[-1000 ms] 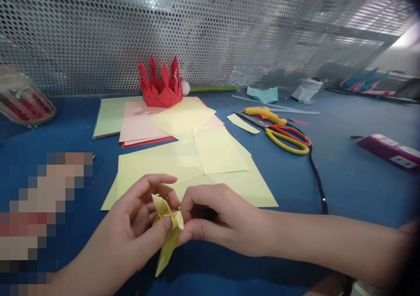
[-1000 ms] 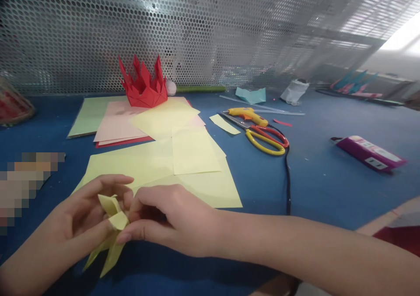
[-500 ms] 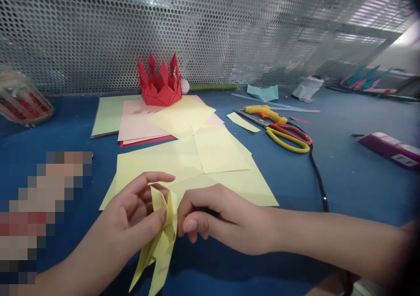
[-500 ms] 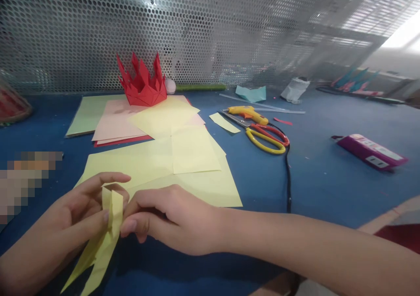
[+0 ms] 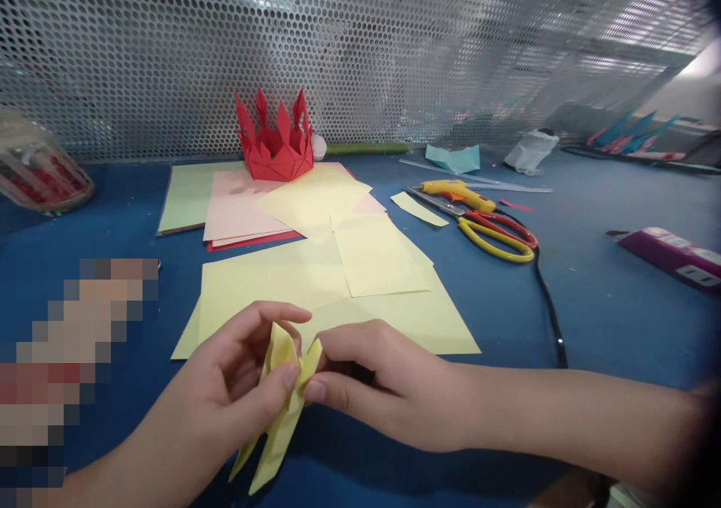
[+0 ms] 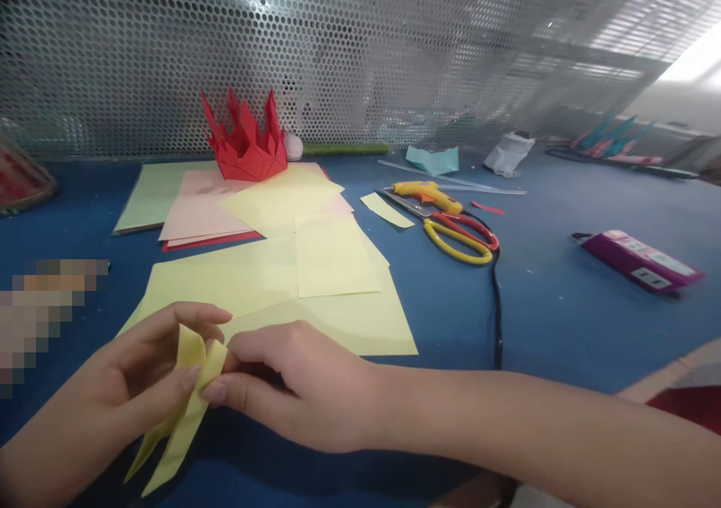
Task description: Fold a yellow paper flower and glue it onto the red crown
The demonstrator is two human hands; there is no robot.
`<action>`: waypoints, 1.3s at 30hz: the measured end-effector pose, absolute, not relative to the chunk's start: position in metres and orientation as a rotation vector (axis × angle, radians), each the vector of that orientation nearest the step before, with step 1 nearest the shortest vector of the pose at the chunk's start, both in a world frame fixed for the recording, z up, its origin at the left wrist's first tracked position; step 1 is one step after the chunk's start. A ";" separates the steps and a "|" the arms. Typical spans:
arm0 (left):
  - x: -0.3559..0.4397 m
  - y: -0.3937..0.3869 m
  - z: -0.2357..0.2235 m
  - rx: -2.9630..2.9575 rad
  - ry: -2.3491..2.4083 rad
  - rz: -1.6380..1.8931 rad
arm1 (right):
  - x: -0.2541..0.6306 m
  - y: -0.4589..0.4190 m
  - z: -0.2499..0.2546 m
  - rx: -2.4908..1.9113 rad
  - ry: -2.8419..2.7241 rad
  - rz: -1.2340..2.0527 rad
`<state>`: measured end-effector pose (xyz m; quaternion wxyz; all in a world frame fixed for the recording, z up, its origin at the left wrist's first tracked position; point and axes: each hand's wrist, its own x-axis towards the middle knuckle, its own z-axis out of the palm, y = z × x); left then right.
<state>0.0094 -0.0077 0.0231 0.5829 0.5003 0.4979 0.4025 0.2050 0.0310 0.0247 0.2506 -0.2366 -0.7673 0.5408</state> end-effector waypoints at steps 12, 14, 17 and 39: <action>0.022 -0.016 0.031 1.061 1.356 1.071 | 0.206 0.031 0.025 -0.673 -2.186 1.236; 0.017 -0.014 0.028 1.055 1.326 1.083 | 0.207 0.031 0.025 -0.688 -2.172 1.225; 0.011 -0.010 0.025 1.086 1.232 1.041 | 0.208 0.031 0.025 -0.702 -2.170 1.188; 0.023 -0.015 0.036 1.116 1.413 1.063 | 0.208 0.030 0.022 -0.669 -2.329 0.972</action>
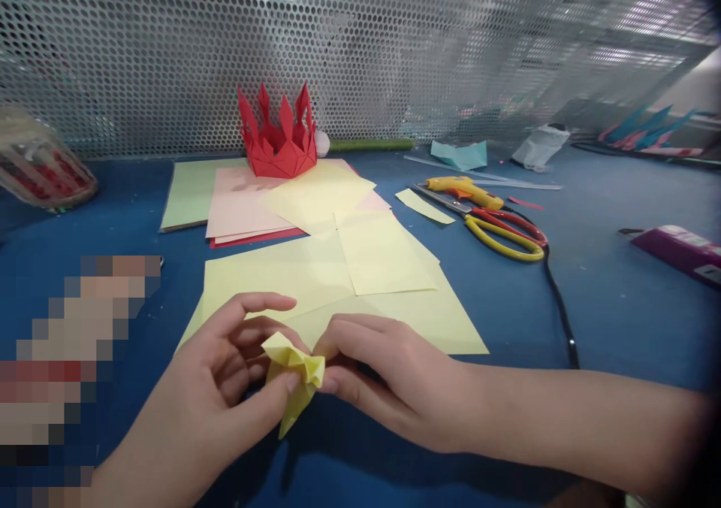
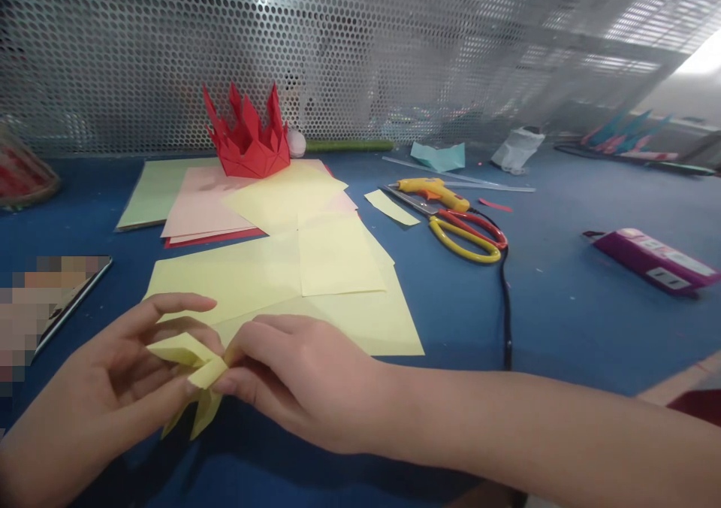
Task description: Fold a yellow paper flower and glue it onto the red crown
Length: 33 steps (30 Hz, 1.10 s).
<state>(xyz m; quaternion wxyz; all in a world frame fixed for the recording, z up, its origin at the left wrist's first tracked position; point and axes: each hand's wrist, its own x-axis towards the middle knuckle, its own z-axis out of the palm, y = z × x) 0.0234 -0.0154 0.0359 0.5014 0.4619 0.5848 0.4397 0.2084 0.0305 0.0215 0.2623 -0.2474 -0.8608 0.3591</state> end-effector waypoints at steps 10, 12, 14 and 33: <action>0.024 -0.018 0.034 1.187 1.433 1.090 | 0.209 0.032 0.019 -0.570 -2.354 0.962; 0.024 -0.018 0.034 1.200 1.424 1.099 | 0.208 0.032 0.018 -0.540 -2.347 0.950; 0.024 -0.019 0.033 1.220 1.408 1.099 | 0.208 0.032 0.018 -0.514 -2.342 0.923; 0.007 -0.010 0.025 1.349 1.240 0.925 | 0.207 0.034 0.023 -0.546 -2.297 1.056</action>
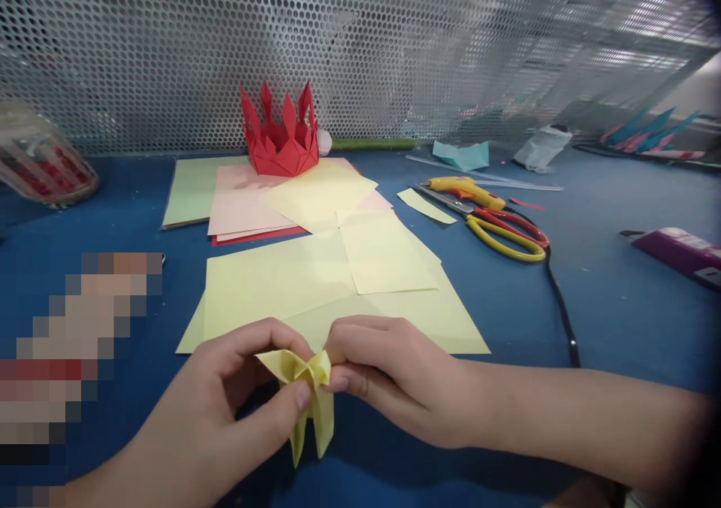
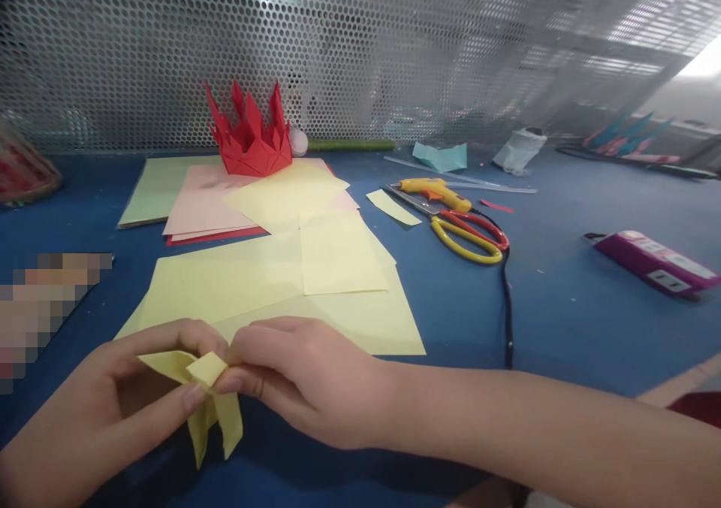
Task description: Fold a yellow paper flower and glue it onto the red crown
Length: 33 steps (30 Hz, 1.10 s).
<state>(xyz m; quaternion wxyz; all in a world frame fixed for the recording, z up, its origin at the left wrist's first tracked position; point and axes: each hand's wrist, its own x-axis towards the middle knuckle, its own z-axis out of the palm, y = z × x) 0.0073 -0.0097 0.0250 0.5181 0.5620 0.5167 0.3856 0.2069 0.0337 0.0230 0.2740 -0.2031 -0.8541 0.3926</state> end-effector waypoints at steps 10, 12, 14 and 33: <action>0.005 -0.004 0.015 1.164 1.118 0.865 | 0.209 0.035 0.025 -0.559 -2.318 1.180; 0.004 -0.004 0.015 1.114 1.088 0.853 | 0.209 0.036 0.025 -0.536 -2.327 1.189; 0.003 -0.004 0.015 1.058 1.044 0.841 | 0.210 0.037 0.025 -0.512 -2.324 1.209; -0.003 0.006 0.027 1.049 0.939 0.782 | 0.211 0.040 0.027 -0.576 -2.170 1.323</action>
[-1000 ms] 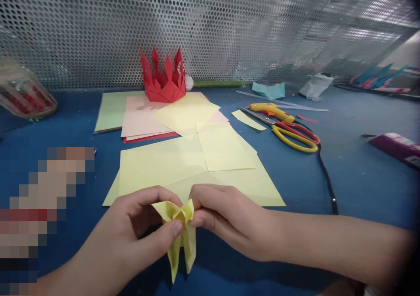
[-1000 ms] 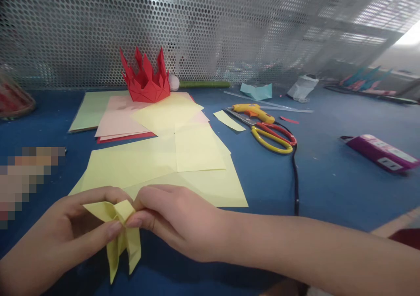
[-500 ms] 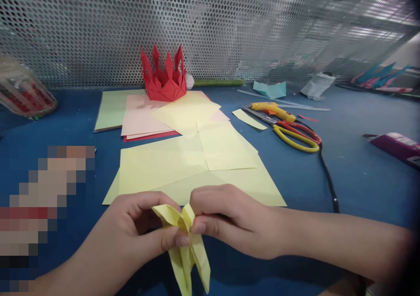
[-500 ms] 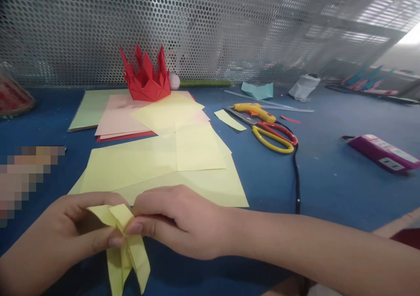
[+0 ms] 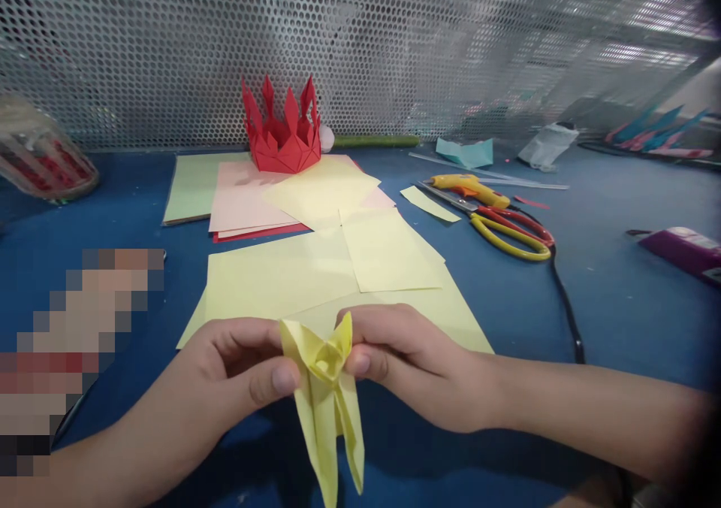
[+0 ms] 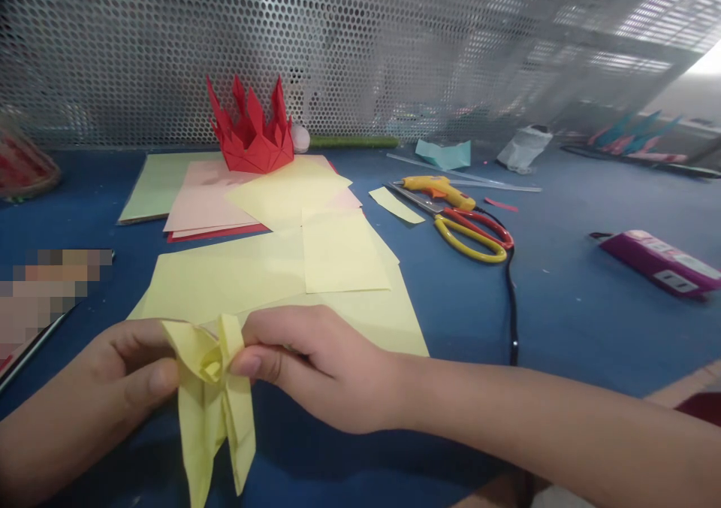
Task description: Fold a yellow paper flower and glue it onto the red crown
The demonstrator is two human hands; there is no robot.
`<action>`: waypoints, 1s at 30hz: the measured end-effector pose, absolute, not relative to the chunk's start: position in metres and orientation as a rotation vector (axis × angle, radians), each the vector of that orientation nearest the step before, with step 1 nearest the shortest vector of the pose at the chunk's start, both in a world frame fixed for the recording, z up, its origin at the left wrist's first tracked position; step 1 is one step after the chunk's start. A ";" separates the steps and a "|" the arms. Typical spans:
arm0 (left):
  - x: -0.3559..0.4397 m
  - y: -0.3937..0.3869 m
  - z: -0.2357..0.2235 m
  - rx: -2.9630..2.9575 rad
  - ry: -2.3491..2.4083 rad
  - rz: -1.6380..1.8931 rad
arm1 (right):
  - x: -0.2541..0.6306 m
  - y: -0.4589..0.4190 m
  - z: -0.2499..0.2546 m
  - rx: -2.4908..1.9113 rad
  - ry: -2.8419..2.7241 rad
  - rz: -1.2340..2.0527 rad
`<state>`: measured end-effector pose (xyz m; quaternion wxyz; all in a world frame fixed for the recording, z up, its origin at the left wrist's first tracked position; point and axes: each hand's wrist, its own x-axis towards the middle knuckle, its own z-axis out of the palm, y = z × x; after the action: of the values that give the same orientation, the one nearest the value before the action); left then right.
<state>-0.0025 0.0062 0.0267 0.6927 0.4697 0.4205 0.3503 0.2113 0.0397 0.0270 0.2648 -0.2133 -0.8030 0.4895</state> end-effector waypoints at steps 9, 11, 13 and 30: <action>-0.002 0.003 0.023 0.899 0.851 0.818 | 0.211 0.038 0.026 -0.632 -2.143 1.251; -0.002 0.003 0.021 0.926 0.879 0.813 | 0.211 0.038 0.026 -0.630 -2.144 1.244; -0.002 0.003 0.021 0.942 0.865 0.800 | 0.211 0.038 0.026 -0.635 -2.145 1.230; -0.001 0.006 0.027 1.079 1.008 0.734 | 0.211 0.036 0.023 -0.576 -2.237 1.078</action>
<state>-0.0013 0.0061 0.0274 0.6790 0.4802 0.4489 0.3269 0.2108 0.0359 0.0230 0.2920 -0.2162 -0.8394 0.4043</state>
